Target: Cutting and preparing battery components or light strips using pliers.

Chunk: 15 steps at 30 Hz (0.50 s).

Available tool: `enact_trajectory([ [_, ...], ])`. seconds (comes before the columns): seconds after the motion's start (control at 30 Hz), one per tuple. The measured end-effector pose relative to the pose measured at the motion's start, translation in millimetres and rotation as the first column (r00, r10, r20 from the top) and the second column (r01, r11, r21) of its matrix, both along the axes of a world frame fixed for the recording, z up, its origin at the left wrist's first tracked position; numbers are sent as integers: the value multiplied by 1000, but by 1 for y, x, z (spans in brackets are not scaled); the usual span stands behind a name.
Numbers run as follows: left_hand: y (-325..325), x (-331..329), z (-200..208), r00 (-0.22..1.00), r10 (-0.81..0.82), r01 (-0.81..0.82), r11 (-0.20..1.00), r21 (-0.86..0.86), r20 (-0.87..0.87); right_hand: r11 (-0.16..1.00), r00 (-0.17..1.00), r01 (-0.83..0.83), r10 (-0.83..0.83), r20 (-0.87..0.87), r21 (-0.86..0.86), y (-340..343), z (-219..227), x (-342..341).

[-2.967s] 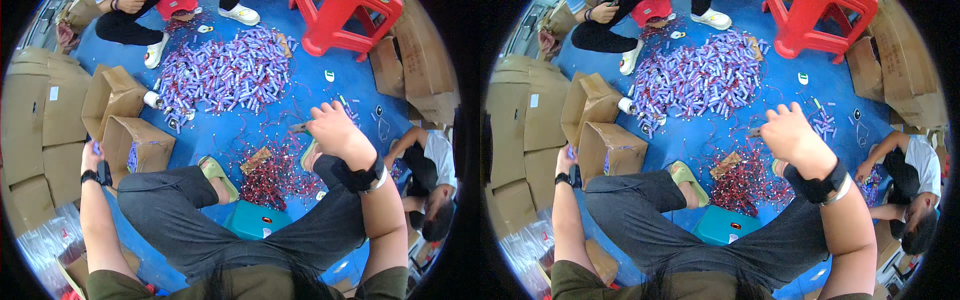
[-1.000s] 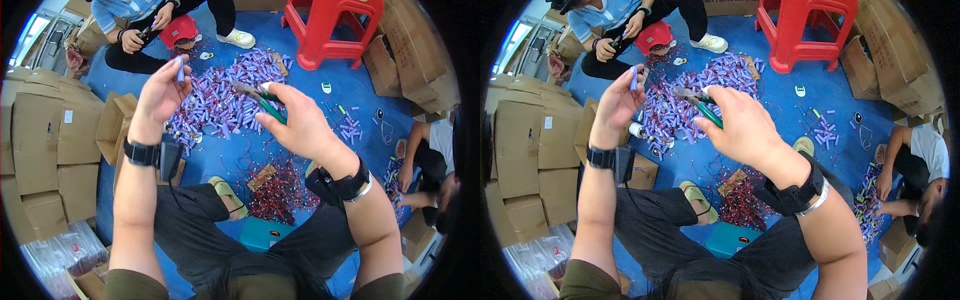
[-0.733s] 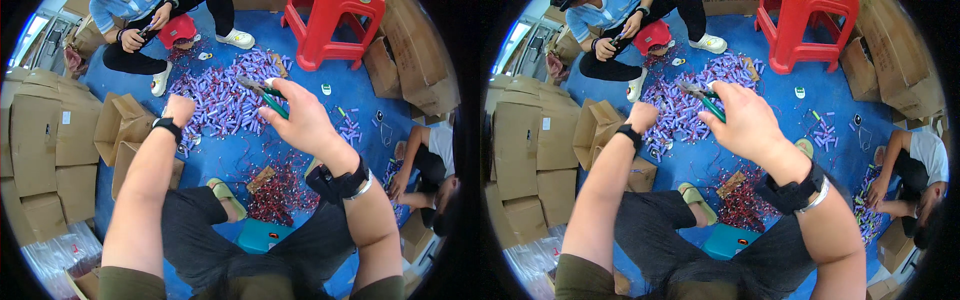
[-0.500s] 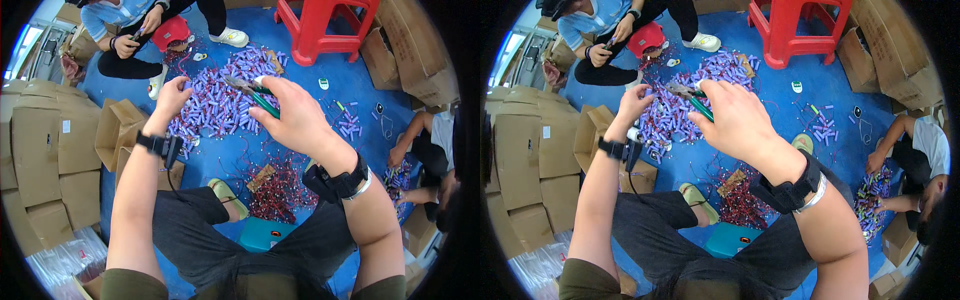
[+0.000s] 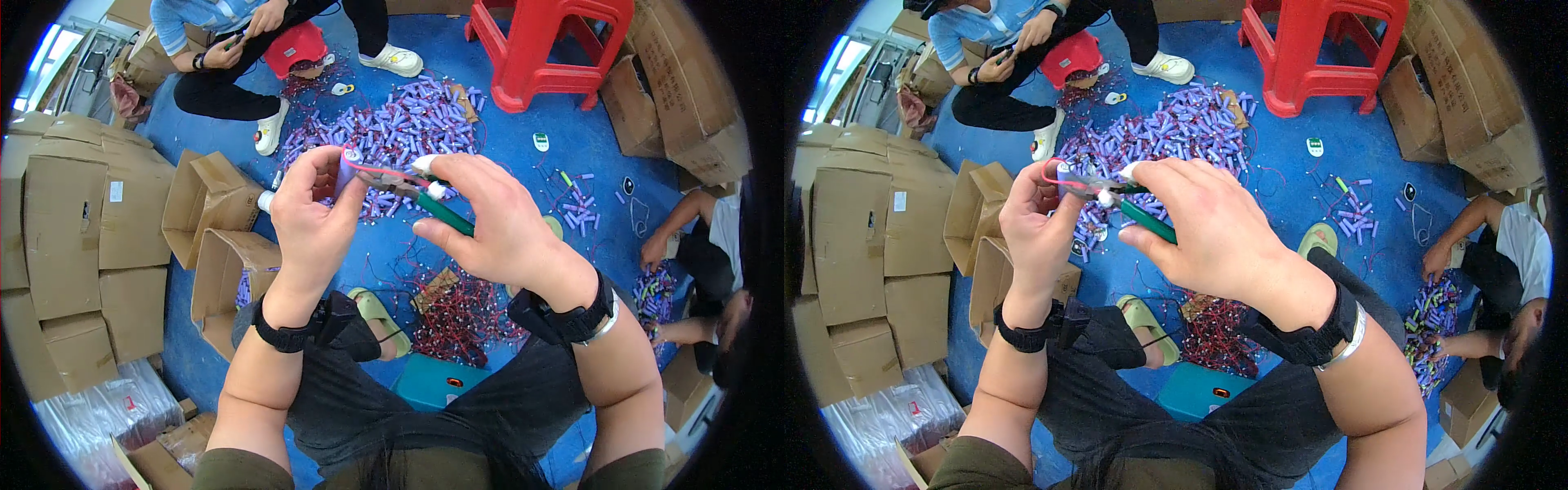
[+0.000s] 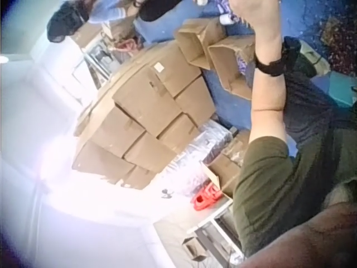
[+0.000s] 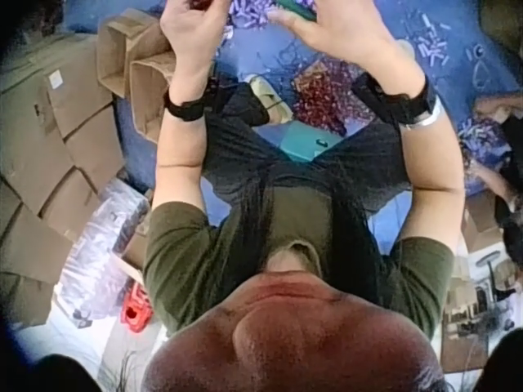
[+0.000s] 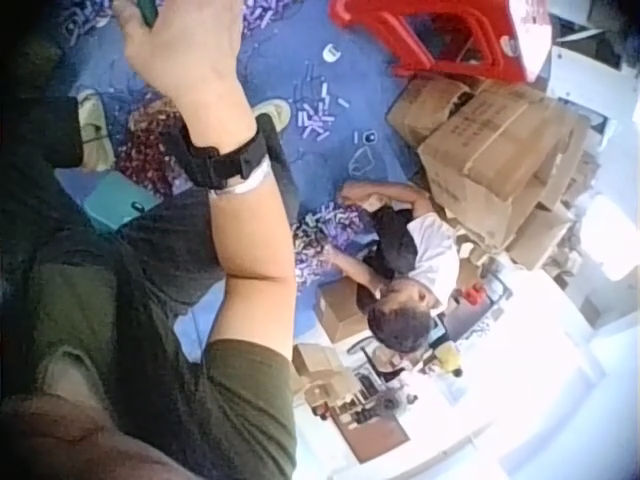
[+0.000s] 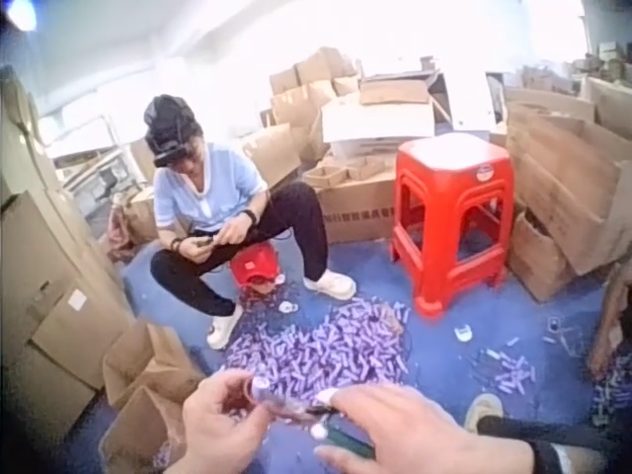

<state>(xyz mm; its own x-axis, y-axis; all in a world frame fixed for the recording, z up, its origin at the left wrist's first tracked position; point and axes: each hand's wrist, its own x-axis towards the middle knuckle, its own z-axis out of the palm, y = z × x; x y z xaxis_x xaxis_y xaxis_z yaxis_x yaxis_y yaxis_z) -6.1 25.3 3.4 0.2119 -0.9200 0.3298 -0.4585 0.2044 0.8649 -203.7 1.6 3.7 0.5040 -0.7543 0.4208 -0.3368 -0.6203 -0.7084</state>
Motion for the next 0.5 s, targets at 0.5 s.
enact_trajectory([
  [0.5, 2, 14, -3, 973, 1, 30, 990, -135, 230, 997, 1000, 8, -8, -4, -73, -7, -8, 9],
])
